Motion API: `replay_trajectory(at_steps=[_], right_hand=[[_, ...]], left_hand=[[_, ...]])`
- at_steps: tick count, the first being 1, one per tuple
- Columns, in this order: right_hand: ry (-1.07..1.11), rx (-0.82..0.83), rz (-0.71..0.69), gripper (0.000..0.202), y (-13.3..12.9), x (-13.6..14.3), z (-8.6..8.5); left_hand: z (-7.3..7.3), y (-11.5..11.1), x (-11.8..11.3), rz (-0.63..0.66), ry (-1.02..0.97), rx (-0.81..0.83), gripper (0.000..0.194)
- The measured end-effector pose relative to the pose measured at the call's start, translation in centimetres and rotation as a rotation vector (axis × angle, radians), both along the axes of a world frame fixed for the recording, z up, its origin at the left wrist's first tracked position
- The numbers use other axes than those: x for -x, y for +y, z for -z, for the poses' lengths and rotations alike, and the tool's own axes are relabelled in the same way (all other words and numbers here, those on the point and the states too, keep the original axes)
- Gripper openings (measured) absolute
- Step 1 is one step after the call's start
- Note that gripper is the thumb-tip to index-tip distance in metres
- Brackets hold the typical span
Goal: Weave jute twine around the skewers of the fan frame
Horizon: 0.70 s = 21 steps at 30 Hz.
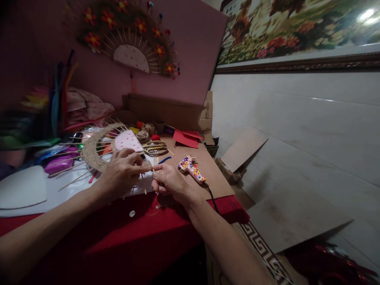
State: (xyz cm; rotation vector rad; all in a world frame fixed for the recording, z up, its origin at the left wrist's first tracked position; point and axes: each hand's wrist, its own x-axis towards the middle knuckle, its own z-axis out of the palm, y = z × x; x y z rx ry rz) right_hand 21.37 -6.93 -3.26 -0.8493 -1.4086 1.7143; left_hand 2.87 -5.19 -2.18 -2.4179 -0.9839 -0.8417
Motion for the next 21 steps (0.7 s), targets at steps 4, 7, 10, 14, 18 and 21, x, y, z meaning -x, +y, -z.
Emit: replay_trajectory(at_steps=[4,7,10,14,18,21], right_hand=[[0.012,-0.002,-0.029,0.028,0.15,-0.12,0.08],[0.022,0.009,-0.047,0.025,0.25,-0.15,0.07],[0.013,0.015,-0.066,0.025,0.29,-0.16,0.05],[0.019,0.017,-0.059,0.022,0.16,-0.13,-0.01],[0.042,0.008,-0.012,0.02,-0.1,0.0,-0.19],[0.044,0.007,-0.005,0.019,-0.13,0.03,-0.26]], left_hand=[[-0.05,-0.03,-0.02,-0.021,-0.041,-0.011,0.027],[-0.08,-0.06,-0.05,-0.035,-0.067,-0.03,0.025],[-0.05,-0.08,-0.06,-0.034,-0.074,-0.035,0.025],[0.05,-0.1,-0.06,0.007,-0.031,-0.028,0.026],[0.05,-0.08,-0.05,0.023,-0.014,-0.016,0.027],[-0.06,-0.09,-0.04,0.013,-0.024,-0.012,0.03]])
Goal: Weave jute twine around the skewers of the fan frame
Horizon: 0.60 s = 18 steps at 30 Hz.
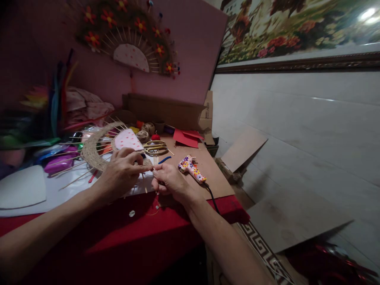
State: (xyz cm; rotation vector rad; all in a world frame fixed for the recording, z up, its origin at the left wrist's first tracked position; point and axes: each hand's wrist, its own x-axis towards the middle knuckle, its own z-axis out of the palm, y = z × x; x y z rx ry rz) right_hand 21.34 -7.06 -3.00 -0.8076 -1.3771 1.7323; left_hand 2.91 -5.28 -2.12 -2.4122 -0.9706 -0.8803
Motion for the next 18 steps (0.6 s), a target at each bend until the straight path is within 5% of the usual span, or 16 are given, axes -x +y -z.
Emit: replay_trajectory(at_steps=[18], right_hand=[[0.036,0.044,-0.053,0.019,0.04,-0.14,-0.7]], left_hand=[[0.1,0.06,-0.1,0.016,-0.082,0.001,0.033]])
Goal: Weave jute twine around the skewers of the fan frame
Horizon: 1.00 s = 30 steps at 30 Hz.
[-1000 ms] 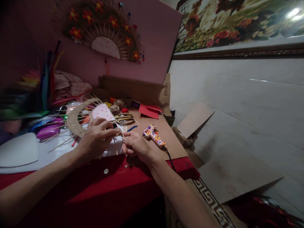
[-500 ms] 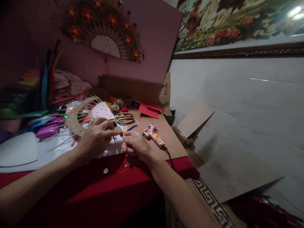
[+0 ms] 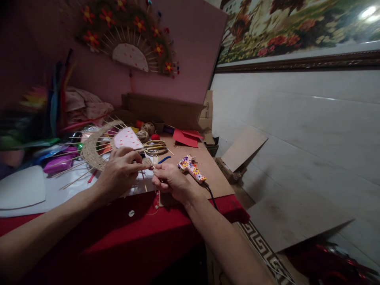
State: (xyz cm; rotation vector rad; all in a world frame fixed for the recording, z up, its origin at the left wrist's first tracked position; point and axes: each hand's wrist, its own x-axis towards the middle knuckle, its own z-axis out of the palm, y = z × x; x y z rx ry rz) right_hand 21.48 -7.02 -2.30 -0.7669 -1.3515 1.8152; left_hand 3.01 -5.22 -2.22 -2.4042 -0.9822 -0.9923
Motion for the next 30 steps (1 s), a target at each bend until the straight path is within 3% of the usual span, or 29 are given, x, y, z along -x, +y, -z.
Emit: replay_trajectory(at_steps=[10,19,30], right_hand=[[0.01,-0.048,-0.028,0.02,-0.1,-0.1,0.0],[0.04,-0.048,-0.046,0.014,-0.2,-0.2,0.2],[-0.063,-0.086,0.139,0.023,0.9,0.4,1.0]], left_hand=[[-0.3,-0.2,0.0,0.005,0.009,-0.002,0.03],[-0.3,0.0,0.1,0.031,-0.141,-0.039,0.025],[-2.7,-2.3,0.5,0.097,-0.219,-0.197,0.026]])
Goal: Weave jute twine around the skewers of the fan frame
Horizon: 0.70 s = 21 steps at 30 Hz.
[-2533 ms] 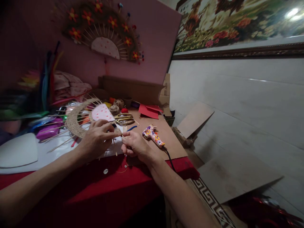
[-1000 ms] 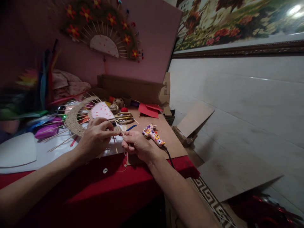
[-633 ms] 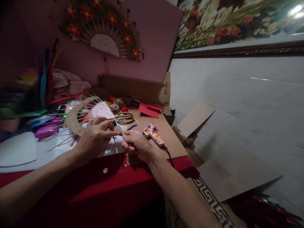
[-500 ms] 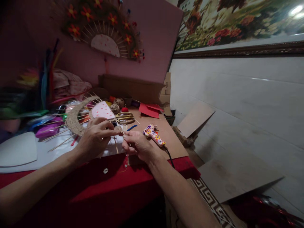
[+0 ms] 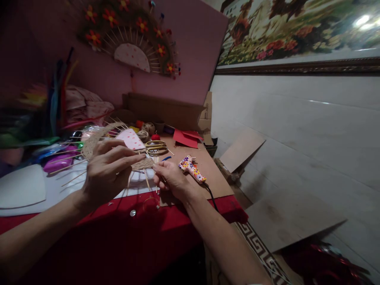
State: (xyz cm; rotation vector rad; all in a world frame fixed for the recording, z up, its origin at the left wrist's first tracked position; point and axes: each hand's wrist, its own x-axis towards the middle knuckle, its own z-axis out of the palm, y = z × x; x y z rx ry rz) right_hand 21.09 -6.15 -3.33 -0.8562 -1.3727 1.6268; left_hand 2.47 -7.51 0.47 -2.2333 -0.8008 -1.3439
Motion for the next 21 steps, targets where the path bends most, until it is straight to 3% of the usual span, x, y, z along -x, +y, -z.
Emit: replay_trajectory(at_steps=[8,21], right_hand=[[-0.062,0.023,0.141,0.031,0.71,0.28,0.59],[-0.033,0.013,0.196,0.031,0.58,0.58,0.3]], left_hand=[[-0.82,-0.28,0.45,-0.022,-0.171,-0.096,0.022],[-0.09,0.27,0.46,-0.058,-0.1,-0.001,0.028]])
